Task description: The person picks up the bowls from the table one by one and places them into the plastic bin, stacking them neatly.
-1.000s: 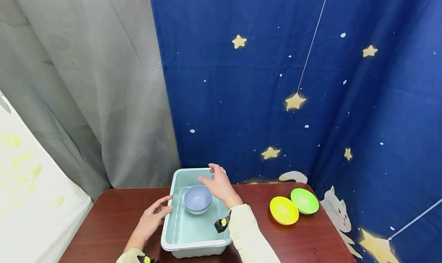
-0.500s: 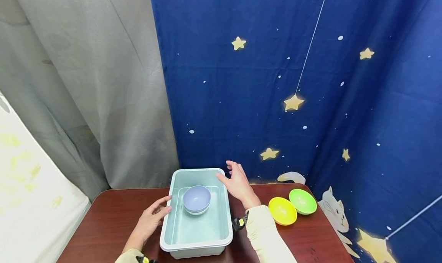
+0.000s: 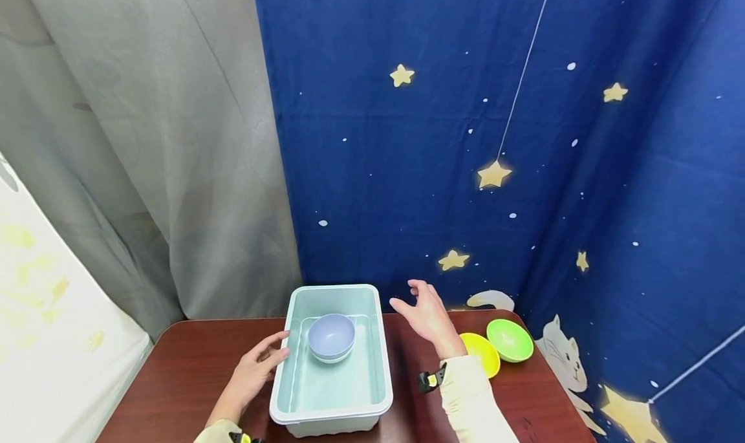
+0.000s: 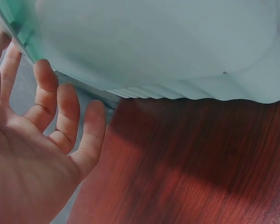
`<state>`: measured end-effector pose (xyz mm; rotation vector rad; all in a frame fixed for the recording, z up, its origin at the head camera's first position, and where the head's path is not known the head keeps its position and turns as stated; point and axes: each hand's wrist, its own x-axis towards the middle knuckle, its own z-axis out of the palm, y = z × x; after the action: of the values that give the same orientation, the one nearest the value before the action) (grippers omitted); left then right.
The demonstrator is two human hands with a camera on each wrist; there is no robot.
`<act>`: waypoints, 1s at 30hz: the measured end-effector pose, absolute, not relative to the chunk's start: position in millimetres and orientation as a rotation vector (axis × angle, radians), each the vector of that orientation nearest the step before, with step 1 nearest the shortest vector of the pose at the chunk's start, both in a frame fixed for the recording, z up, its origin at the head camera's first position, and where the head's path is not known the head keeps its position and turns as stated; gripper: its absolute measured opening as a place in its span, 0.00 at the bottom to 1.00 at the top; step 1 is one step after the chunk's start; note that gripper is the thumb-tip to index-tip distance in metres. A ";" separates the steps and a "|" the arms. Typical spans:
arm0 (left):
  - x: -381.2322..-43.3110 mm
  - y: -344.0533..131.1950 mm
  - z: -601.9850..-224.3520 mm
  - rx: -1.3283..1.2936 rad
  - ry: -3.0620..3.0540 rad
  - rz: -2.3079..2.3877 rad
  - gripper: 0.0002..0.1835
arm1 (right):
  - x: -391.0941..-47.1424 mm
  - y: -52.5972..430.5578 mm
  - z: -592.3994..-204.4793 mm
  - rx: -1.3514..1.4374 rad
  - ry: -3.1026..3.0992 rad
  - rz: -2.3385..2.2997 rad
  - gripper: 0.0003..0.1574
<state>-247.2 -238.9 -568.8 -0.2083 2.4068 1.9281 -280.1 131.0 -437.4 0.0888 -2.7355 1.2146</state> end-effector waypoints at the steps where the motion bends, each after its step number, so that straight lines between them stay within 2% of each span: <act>1: -247.1 -239.0 -568.7 -0.207 2.408 1.928 0.29 | -279.1 134.0 -437.4 0.085 -2.743 1.208 0.43; 11: -246.6 -237.6 -565.8 -0.204 2.406 1.935 0.28 | -267.0 162.0 -445.5 0.000 -2.800 1.141 0.47; 21: -245.9 -238.0 -566.0 -0.191 2.409 1.932 0.28 | -256.2 191.2 -461.2 -0.120 -2.910 0.968 0.56; 30: -245.8 -238.1 -566.4 -0.186 2.402 1.935 0.28 | -249.6 215.6 -487.9 -0.224 -2.844 0.927 0.52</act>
<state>-245.8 -238.1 -566.4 -0.1856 2.4019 1.9349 -249.6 215.6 -487.9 -0.2243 -2.8444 0.9273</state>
